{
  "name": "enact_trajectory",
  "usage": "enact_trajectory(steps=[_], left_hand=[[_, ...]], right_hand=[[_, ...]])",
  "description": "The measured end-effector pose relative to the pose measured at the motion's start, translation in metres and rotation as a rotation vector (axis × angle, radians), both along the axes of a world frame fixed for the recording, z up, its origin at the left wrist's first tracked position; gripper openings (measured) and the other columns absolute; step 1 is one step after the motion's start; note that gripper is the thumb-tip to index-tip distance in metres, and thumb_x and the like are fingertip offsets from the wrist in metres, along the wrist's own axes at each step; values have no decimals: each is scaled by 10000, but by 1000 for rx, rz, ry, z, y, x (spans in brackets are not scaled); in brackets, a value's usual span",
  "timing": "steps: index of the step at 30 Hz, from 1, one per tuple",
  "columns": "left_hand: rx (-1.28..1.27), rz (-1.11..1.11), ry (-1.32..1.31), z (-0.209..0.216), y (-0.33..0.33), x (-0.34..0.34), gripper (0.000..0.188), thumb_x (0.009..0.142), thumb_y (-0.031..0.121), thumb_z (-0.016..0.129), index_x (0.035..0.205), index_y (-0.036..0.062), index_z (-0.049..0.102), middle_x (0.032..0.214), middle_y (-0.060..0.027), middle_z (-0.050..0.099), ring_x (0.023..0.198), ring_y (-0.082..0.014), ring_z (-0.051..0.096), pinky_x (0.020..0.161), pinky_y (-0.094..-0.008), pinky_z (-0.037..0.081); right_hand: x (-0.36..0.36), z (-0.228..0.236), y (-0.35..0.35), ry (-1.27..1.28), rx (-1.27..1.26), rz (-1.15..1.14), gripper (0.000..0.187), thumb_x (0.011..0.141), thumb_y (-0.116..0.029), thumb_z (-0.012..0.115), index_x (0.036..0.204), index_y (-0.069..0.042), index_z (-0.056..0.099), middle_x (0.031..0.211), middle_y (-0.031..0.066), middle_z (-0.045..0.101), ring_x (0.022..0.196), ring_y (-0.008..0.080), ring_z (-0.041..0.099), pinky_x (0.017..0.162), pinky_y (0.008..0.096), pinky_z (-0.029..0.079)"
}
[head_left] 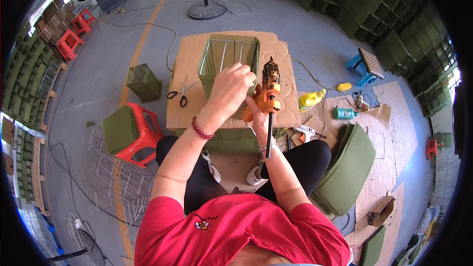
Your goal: The recorder is applying mesh material to a wire frame and securing it with a hot glue gun.
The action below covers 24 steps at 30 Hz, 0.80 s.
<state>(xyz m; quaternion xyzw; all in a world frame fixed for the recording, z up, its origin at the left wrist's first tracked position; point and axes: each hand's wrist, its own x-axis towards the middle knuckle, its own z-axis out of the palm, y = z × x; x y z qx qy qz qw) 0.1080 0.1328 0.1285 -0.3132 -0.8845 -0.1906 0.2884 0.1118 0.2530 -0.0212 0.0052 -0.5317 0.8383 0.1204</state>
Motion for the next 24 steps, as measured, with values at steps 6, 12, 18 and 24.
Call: enact_trajectory(steps=[6, 12, 18, 24], left_hand=[[33, 122, 72, -12, 39, -17, 26, 750, 28, 601, 754, 32, 627, 798, -84, 595, 860, -225, 595, 718, -343, 501], [101, 130, -101, -12, 40, -25, 113, 831, 119, 641, 789, 14, 641, 836, -110, 610, 882, -241, 599, 761, -339, 518], [30, 222, -128, 8, -50, 2, 253, 794, 245, 726, 906, 20, 694, 901, -73, 632, 920, -225, 587, 834, -359, 477], [22, -50, -192, 5, -73, 12, 164, 767, 158, 715, 779, -3, 685, 796, -73, 622, 903, -248, 556, 944, -378, 407]], right_hand=[[-32, -8, 18, 34, 102, -75, 568, 857, 2, 628, 1368, -40, 384, 1233, 75, 499, 1142, 172, 486, 989, 328, 394], [-50, -20, 29, -18, 336, -151, 534, 883, -84, 634, 1361, -32, 402, 1244, 64, 507, 1097, 152, 505, 951, 315, 412], [-42, 11, 25, 35, 128, 27, 519, 850, -42, 662, 1331, -10, 472, 1317, 88, 529, 1233, 206, 485, 1052, 350, 361], [-39, 8, 24, -27, 102, 27, 560, 845, -57, 682, 1357, -6, 460, 1316, 87, 542, 1225, 200, 495, 1049, 346, 361]])
